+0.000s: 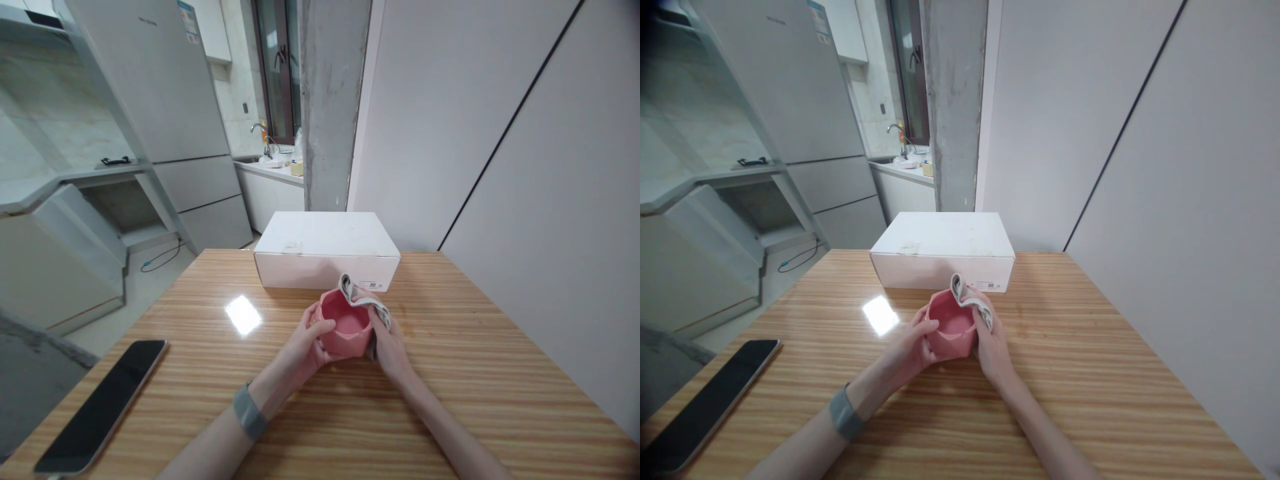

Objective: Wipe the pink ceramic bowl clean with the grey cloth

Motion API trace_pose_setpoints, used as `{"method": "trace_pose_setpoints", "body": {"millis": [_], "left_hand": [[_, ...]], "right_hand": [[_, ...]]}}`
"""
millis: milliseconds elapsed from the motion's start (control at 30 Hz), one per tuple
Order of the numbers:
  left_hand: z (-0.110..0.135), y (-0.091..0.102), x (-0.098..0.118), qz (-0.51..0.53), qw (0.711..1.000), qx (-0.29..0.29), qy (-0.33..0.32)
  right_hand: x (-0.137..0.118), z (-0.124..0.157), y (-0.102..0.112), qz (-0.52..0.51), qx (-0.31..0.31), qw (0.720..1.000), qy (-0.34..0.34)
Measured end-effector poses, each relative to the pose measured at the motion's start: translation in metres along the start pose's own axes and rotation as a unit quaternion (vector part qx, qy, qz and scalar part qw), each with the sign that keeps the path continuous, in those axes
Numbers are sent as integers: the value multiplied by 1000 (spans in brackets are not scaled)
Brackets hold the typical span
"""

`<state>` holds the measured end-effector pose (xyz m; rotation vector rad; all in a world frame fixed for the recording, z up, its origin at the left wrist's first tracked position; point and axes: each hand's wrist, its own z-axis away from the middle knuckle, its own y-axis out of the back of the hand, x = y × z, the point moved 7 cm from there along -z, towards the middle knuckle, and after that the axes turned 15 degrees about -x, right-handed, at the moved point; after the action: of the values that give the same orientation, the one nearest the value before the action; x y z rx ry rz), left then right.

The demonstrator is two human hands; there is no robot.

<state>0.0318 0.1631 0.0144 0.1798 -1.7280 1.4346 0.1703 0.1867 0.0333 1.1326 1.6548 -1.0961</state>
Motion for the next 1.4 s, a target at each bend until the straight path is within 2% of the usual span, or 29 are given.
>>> {"method": "trace_pose_setpoints", "body": {"millis": [100,267,433,567,733,833,933,1100,1233,1400], "left_hand": [[1,-8,1,-16,999,-37,26],[0,-2,-2,-8,995,-15,102],[-1,-3,-5,-17,990,-69,120],[-1,-3,-1,-18,994,-78,75],[-2,-3,11,-7,999,-23,-31],[-1,-6,18,-6,996,-11,-85],[2,-7,22,-21,994,-5,-109],[3,1,17,-87,996,13,-23],[0,15,6,-62,995,27,77],[-3,19,3,-53,994,-8,93]], "right_hand": [[2,0,3,0,15,1000,-20],[-5,1,3,-15,38,998,-56],[-6,0,3,-26,22,996,-86],[-5,-1,8,-17,30,997,-70],[-4,-1,2,-11,23,999,-22],[-5,2,-5,-10,8,1000,18],[-8,4,-7,0,15,999,33],[-5,4,-5,-25,30,999,-19],[-6,3,-8,-52,1,998,-46],[-11,4,-11,-53,-25,996,-61]]}}
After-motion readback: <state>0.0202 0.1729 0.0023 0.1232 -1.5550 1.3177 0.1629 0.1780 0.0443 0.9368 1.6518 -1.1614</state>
